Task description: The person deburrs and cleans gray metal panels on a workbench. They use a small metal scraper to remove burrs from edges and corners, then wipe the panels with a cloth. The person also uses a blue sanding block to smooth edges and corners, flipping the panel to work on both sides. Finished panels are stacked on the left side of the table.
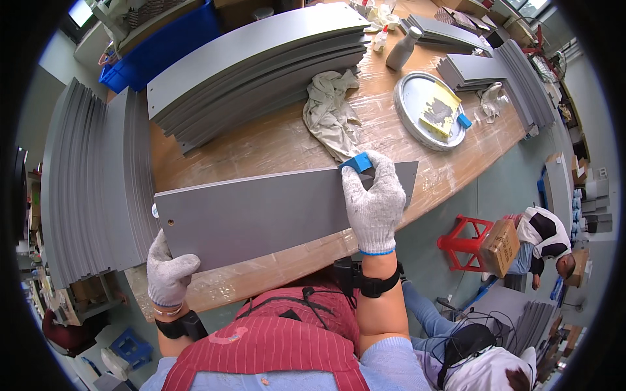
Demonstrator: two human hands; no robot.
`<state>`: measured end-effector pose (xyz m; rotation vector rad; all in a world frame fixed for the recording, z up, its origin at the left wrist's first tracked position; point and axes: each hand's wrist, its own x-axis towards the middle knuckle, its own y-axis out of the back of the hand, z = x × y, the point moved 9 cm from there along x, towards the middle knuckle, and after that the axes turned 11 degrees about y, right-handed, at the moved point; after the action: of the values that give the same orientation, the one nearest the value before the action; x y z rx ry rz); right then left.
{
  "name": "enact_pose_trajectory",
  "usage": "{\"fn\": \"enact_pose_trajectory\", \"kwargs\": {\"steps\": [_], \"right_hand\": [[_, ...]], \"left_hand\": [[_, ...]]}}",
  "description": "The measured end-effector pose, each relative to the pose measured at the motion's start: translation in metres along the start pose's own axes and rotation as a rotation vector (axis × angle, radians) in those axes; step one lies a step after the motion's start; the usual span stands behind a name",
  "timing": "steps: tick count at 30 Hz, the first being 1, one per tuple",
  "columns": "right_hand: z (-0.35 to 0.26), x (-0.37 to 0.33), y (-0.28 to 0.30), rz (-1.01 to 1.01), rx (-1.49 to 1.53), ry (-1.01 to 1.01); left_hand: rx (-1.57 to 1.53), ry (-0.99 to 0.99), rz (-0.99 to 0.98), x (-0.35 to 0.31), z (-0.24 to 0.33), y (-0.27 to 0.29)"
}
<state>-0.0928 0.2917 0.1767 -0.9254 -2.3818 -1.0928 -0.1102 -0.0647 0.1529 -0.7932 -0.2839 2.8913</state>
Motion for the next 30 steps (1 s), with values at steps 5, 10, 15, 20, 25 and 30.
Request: {"fn": "enact_pose_trajectory", "kwargs": {"steps": [5,10,15,20,25,30], "right_hand": [[-0.061,-0.001,-0.025,-0.098,0.408,0.043],[-0.057,-0.004,-0.033,-0.140,0.388,0.117],[0.033,-0.006,-0.002,0.017,0.205,0.018],[0.140,-0.006,0.025,0.073,-0.044,-0.120],[0.259,-0.013,0.052,0.061,-0.206,-0.435],[0.334,-0.042,0.047,0.437,0.620,-0.785]], "left_hand": [[0.147,0.031,0.130,-0.001,-0.003,0.011],[0.119,-0.032,0.207,-0.004,-0.002,0.014],[0.091,-0.074,0.154,0.002,-0.010,0.024],[0.121,-0.136,0.118,0.009,-0.021,0.057],[0.120,-0.066,0.094,0.015,-0.029,0.067],[0.101,-0.014,0.044,0.026,-0.040,0.082]]}}
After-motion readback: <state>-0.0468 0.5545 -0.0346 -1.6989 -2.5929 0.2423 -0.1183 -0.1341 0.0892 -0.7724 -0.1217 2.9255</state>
